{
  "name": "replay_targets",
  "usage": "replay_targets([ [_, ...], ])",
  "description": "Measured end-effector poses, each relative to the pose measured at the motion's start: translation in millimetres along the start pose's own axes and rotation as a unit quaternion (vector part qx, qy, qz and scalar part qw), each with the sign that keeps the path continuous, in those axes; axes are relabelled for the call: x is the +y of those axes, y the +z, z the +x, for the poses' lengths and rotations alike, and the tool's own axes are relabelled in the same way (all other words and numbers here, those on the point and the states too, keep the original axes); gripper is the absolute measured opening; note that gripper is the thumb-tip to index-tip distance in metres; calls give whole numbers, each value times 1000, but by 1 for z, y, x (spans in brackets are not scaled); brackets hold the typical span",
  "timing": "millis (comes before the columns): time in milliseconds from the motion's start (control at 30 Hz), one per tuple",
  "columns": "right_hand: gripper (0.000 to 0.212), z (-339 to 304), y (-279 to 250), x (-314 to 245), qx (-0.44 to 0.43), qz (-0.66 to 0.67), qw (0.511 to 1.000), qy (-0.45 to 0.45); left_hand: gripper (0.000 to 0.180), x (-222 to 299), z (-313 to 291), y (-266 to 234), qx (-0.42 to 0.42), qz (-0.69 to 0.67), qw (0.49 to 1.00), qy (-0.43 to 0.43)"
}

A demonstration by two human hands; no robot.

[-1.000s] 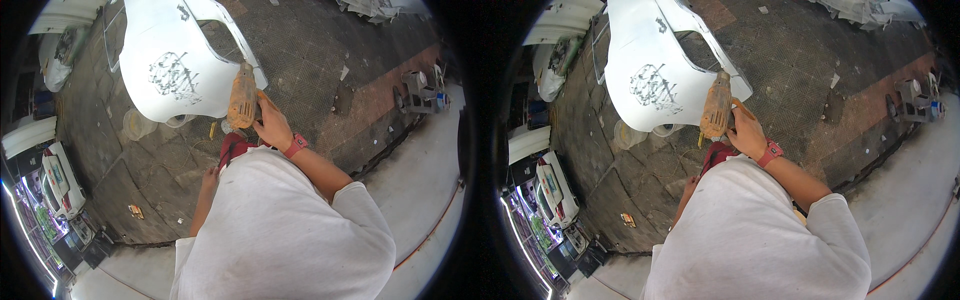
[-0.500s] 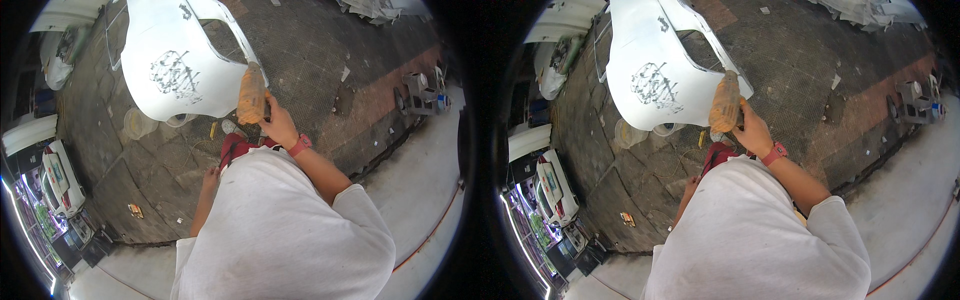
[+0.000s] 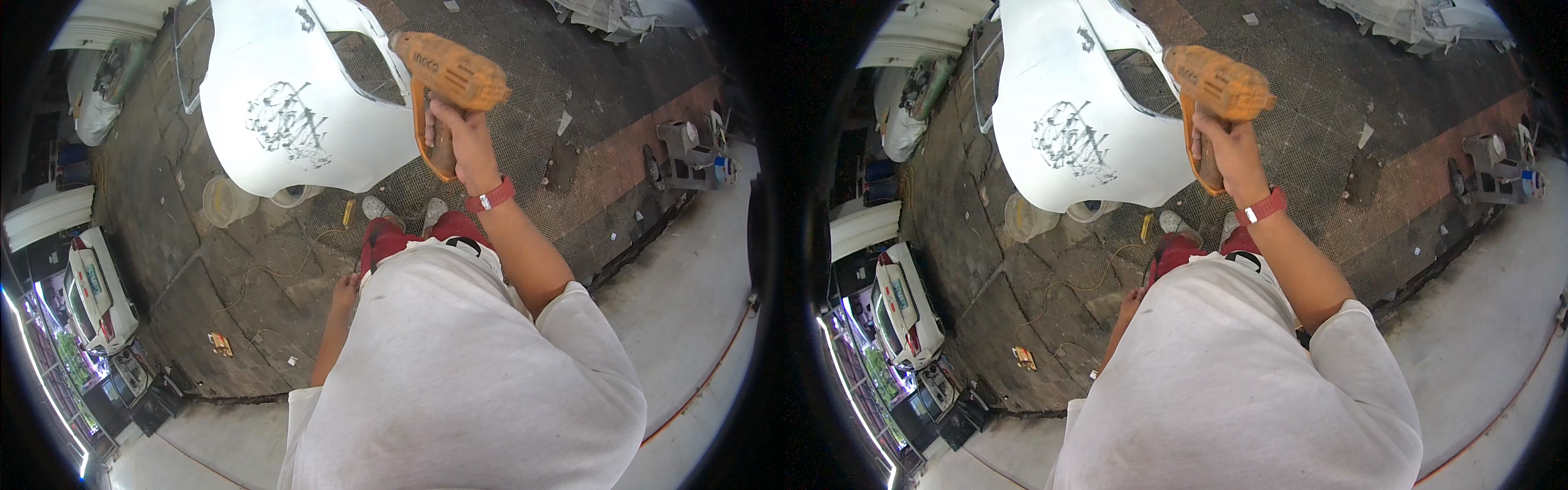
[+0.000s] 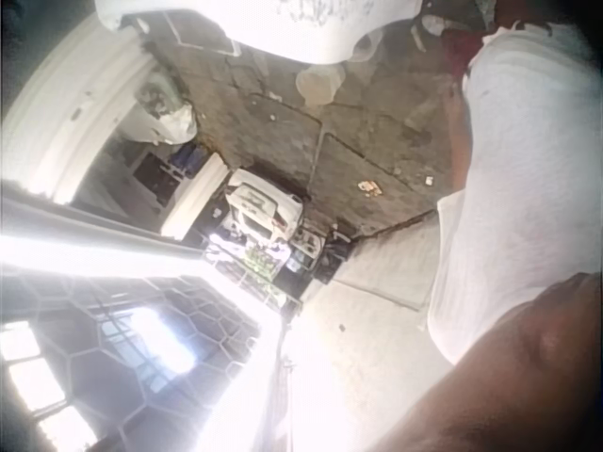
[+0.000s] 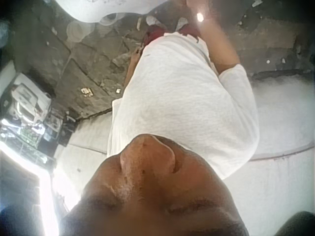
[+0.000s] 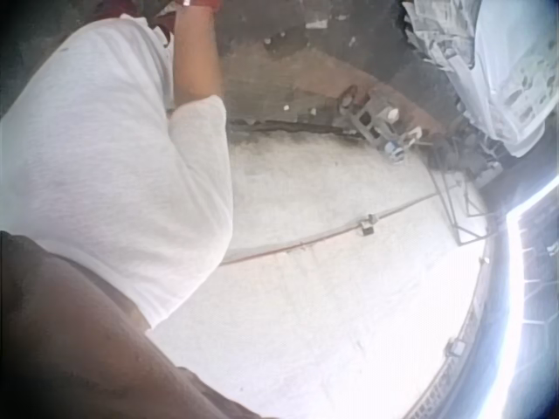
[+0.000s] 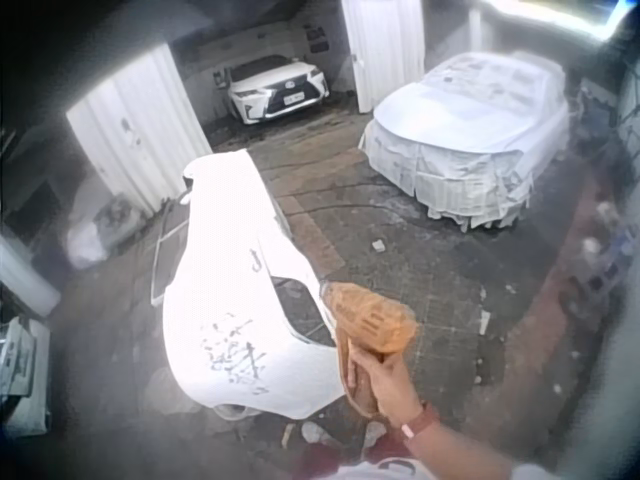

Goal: The person sands a white car bumper with a sanding block, then uses a heat gun to apply heat to the surface. The person moves around the workshop, plugs in the heat gun, and continues heating the bumper before placing the tool in a box.

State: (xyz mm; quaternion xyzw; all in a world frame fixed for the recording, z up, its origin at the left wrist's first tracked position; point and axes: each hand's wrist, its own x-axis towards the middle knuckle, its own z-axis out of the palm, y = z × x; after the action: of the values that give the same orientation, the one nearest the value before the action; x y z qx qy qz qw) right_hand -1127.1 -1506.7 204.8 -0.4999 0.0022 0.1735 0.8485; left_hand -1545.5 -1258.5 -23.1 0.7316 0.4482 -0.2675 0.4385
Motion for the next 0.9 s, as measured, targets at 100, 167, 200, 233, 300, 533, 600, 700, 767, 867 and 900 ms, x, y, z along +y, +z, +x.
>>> replay_targets([
  [100, 19, 5, -6, -4, -1, -2, 1000, -5, 42, 2, -2, 1, 2, -21, 1000, -15],
  [167, 14, 0, -19, 3, 3, -28, 1000, -1, 42, 6, -5, 3, 8, -44, 999, -20],
  [200, 17, -4, -25, 7, 8, -68, 998, 3, 41, -2, -3, 5, 9, -46, 999, -17],
  [233, 21, -12, -32, 14, 14, -107, 994, 6, 41, -9, -1, 6, 10, -48, 999, -14],
  [300, 30, -28, -47, 30, 15, -193, 981, -3, 40, -8, -2, 9, 5, -43, 999, -9],
  [533, 54, -71, -50, 45, -67, -454, 887, -50, 42, -2, -2, 6, -2, -7, 1000, 8],
  [600, 56, -72, -42, 45, -85, -466, 880, -39, 45, 11, -3, 3, 4, 6, 1000, -4],
  [700, 56, -72, -38, 56, -104, -461, 879, -66, 50, 16, -4, 2, 9, 3, 1000, -15],
  [767, 57, -71, -36, 61, -111, -473, 873, -44, 52, 14, 1, 1, 8, 25, 1000, -6],
  [867, 56, -72, -29, 64, -103, -483, 867, -64, 52, 8, 6, 1, 6, 17, 999, -26],
  [900, 55, -71, -26, 64, -98, -483, 867, -71, 51, 8, 7, 1, -3, 10, 1000, -23],
])
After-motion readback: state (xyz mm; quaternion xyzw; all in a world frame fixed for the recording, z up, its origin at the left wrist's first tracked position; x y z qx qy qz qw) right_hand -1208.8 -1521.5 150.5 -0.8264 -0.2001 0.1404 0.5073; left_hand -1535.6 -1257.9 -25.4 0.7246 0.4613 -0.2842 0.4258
